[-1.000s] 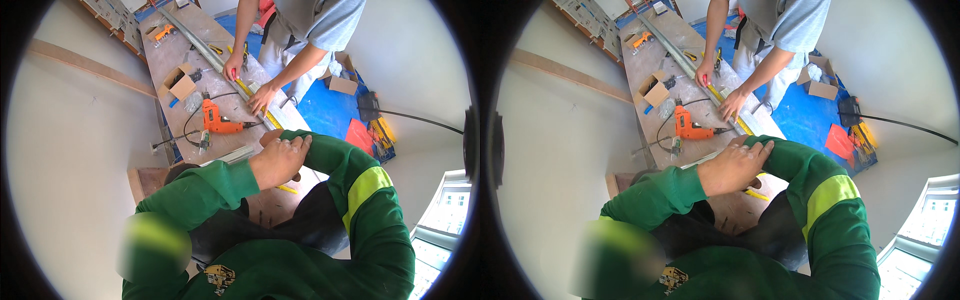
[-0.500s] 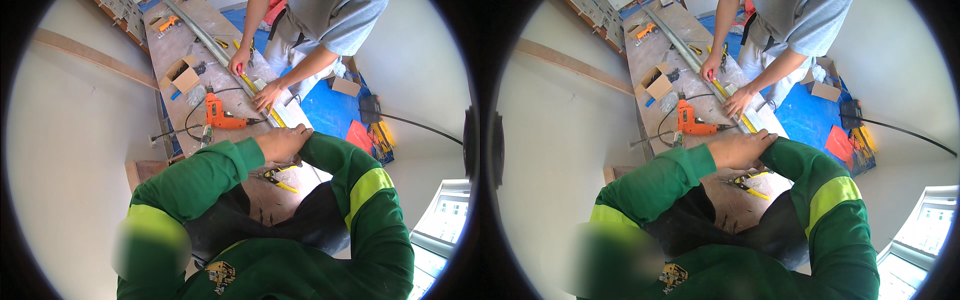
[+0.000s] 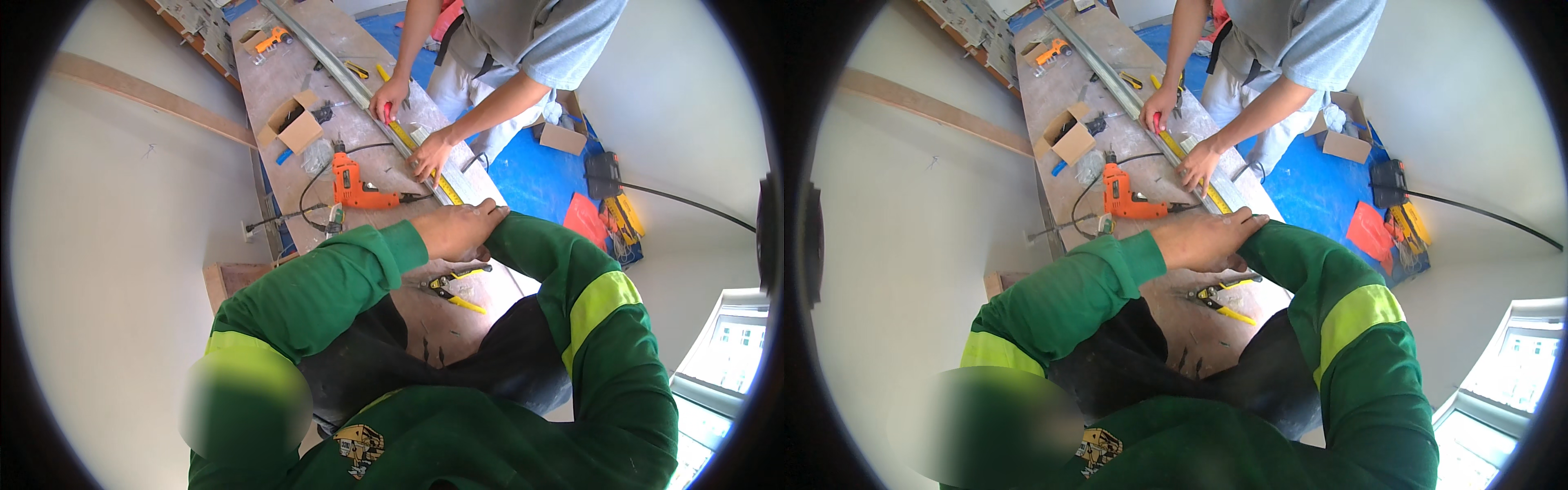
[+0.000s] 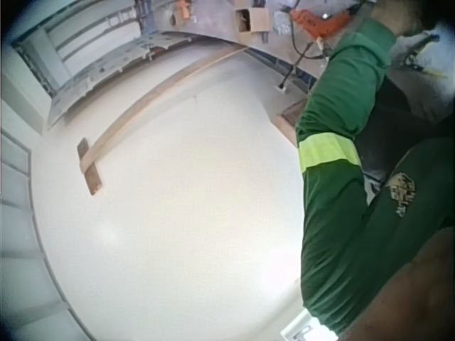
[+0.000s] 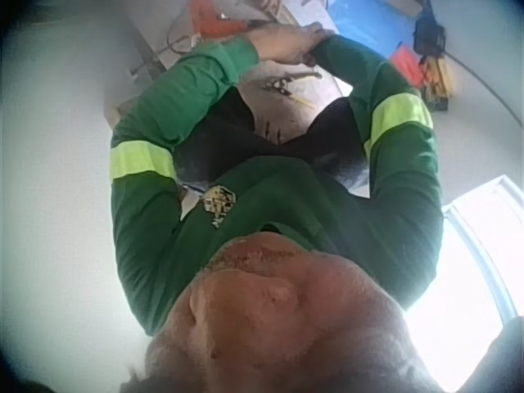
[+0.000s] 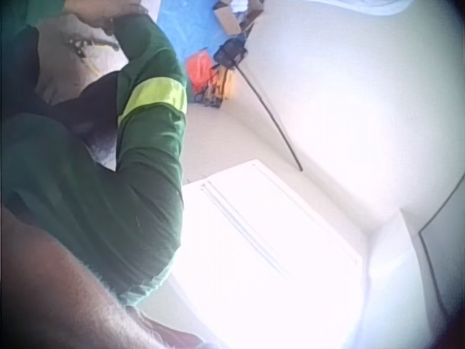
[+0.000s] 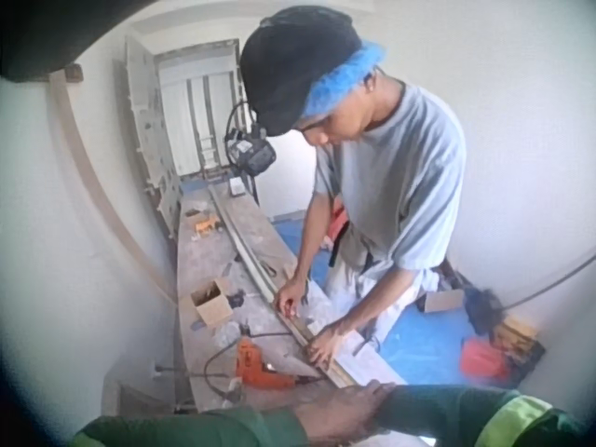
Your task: The person measures and cuts metal strips using tin snips, then fits them into a ceiling frame. They also use a power drill to secure components and handle multiple metal pieces on a workbench.
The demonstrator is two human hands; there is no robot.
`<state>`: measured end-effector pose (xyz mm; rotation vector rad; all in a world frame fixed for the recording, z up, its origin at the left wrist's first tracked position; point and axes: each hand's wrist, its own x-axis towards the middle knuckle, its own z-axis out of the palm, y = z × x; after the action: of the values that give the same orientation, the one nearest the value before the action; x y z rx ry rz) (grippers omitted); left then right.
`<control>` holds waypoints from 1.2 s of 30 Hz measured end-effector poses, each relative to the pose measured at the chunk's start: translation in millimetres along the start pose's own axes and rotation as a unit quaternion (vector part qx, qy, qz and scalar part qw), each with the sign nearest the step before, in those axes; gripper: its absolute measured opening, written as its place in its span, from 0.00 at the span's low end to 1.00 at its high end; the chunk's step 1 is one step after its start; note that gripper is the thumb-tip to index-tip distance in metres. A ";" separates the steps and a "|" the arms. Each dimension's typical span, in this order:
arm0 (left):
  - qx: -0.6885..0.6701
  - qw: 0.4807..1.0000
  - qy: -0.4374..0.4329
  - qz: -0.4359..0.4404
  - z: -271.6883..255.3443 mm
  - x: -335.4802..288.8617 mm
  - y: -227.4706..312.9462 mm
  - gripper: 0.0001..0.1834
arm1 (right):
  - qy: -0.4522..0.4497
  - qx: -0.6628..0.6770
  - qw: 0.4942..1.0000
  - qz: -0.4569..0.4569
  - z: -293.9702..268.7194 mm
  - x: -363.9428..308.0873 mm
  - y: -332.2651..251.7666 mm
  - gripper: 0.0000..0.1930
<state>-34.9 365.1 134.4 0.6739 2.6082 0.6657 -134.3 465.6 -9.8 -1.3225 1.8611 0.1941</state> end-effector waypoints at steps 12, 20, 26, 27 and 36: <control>0.002 1.000 -0.029 0.001 40.6 60.3 -22.0 0.37 | -0.013 0.004 1.000 0.018 12.8 1.9 -14.2 0.20; 0.008 0.999 0.016 0.035 54.4 101.9 -27.9 0.27 | -0.038 0.041 0.996 0.064 26.7 -4.6 -18.0 0.19; 0.018 0.999 0.000 0.043 58.8 107.3 -29.8 0.27 | -0.048 0.041 0.995 0.079 25.0 -8.3 -22.6 0.19; 0.026 0.999 -0.012 0.042 62.9 110.1 -30.0 0.27 | -0.049 0.037 0.995 0.079 24.1 -7.7 -23.5 0.19; 0.046 0.994 -0.075 -0.062 123.7 122.9 -59.3 0.28 | -0.063 0.031 0.996 0.059 18.4 3.7 -31.2 0.19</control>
<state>-101.1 427.2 -25.9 0.5593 2.5293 0.4436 -98.8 459.5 -14.3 -1.1332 1.8248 0.2718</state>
